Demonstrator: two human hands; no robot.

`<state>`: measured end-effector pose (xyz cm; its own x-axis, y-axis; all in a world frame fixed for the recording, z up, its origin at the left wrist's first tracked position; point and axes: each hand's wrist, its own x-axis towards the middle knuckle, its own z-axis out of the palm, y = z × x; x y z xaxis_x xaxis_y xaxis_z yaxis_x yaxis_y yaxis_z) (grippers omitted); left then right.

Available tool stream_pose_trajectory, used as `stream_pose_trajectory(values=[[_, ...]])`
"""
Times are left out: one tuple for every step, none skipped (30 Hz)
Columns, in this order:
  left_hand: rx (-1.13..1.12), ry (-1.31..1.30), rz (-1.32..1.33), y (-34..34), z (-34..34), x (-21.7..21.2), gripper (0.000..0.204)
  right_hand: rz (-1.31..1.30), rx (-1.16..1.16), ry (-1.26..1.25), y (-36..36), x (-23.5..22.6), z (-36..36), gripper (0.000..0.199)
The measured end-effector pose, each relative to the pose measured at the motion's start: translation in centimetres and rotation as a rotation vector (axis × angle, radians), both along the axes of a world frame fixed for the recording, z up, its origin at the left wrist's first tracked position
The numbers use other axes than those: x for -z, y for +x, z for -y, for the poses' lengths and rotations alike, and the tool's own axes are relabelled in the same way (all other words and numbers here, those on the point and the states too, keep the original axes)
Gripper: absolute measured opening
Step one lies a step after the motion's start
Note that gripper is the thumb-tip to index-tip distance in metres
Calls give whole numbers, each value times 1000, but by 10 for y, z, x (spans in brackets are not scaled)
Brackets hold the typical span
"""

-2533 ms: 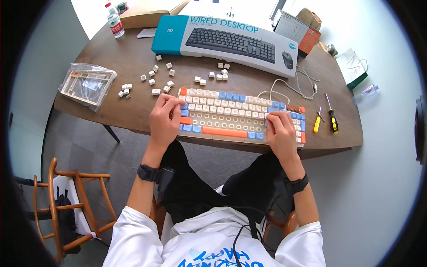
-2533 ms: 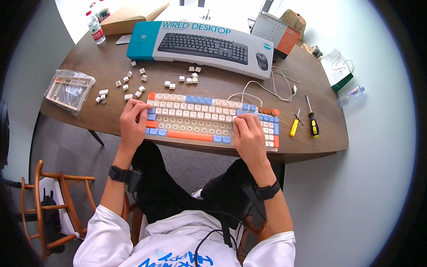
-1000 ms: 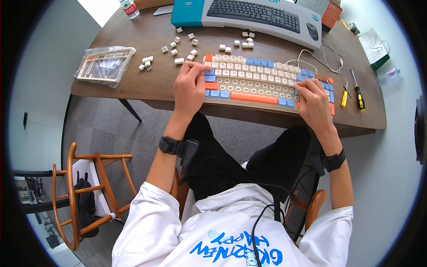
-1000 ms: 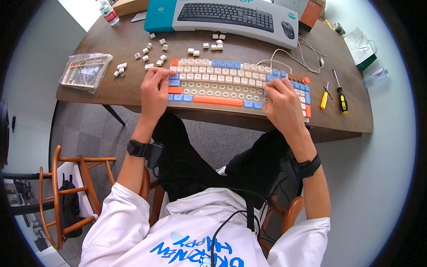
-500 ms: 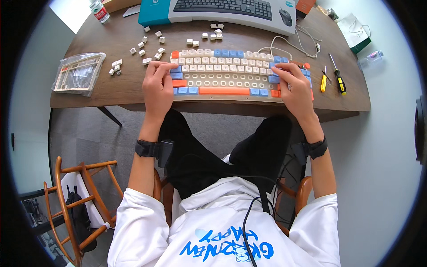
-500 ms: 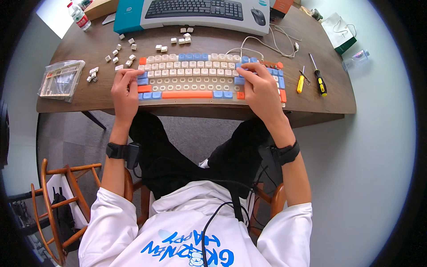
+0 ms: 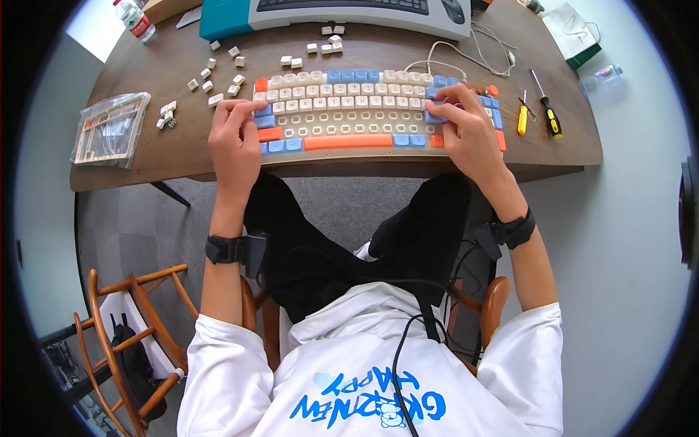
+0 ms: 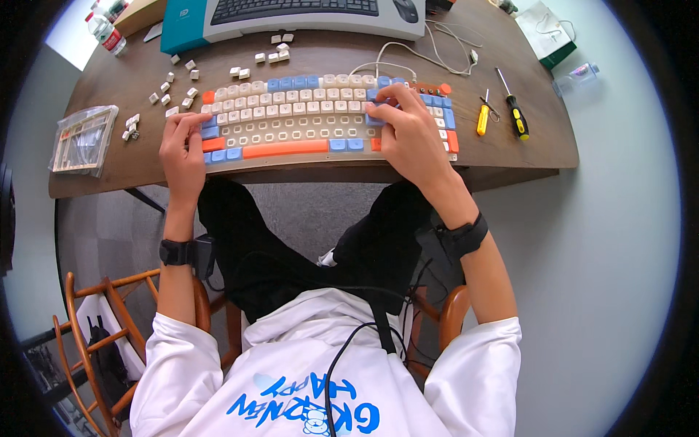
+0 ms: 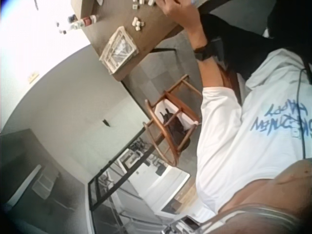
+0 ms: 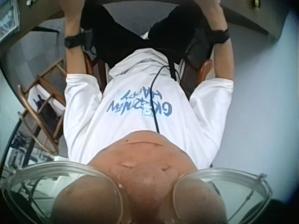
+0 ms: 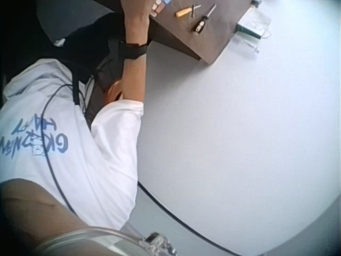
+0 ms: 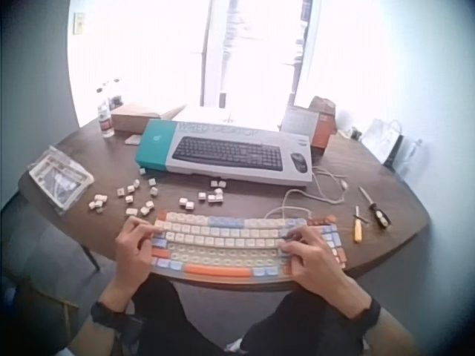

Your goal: The person assembles a mechanical keyboard by placing keycaps onto switches and using a screwdriver to secure components. They handle multiple keycaps and tools on a desk with a keyboard box and other items nearby.

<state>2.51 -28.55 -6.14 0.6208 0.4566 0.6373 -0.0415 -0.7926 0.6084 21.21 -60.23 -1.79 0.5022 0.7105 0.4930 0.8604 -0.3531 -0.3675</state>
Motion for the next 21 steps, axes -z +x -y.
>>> stream_pose_trajectory(values=[[3, 13, 3, 0, -1, 0, 27, -33, 8, 44, 1, -1, 2, 30], [4, 24, 4, 0, -1, 0, 27, -72, 14, 85, 2, -1, 4, 32], [2, 33, 3, 0, -1, 0, 27, -112, 18, 124, 3, -1, 6, 34], [0, 43, 11, 0, -1, 1, 26, -111, 66, 151, 2, -1, 10, 35], [-1, 53, 19, 0, -1, 2, 26, -72, 84, 160, 3, 0, 12, 33], [-1, 63, 27, 1, -1, 2, 26, -38, 100, 175, 5, 0, 14, 32], [-6, 59, 15, 1, -1, 3, 26, -3, 117, 190, 7, 0, 17, 30], [-11, 57, 5, 0, 0, 2, 25, 12, 121, 196, 9, 0, 19, 29], [-16, 56, -6, -1, 0, 2, 25, 32, 118, 193, 12, 0, 21, 29], [-25, 74, -5, -1, 0, 2, 25, 43, 115, 193, 14, 1, 23, 29], [-26, 82, -7, -2, 1, 1, 24, 46, 110, 195, 15, 2, 26, 29], [-29, 89, -9, -2, 1, 1, 24, 61, 115, 186, 17, 2, 28, 31], [-34, 89, -11, -1, 1, 1, 24, 69, 116, 180, 19, 3, 31, 33], [-35, 100, -4, -1, 1, 1, 24, 76, 115, 175, 21, 3, 32, 36], [-39, 111, -10, -1, 1, 1, 24, 85, 113, 180, 22, 4, 34, 36], [-44, 113, -18, -1, 1, 1, 25, 94, 111, 185, 23, 4, 35, 36], [-47, 107, -28, -1, 1, 1, 25, 94, 112, 193, 24, 5, 36, 36], [-45, 116, -29, 0, 0, 1, 25, 100, 103, 211, 23, 5, 37, 33], [-44, 115, -31, -1, 0, 1, 25, 96, 95, 232, 21, 6, 37, 30], [-42, 98, -33, -1, 0, 1, 25, 88, 87, 256, 19, 6, 37, 27], [-44, 120, -32, 0, 0, 1, 26, 92, 82, 246, 17, 6, 38, 27]])
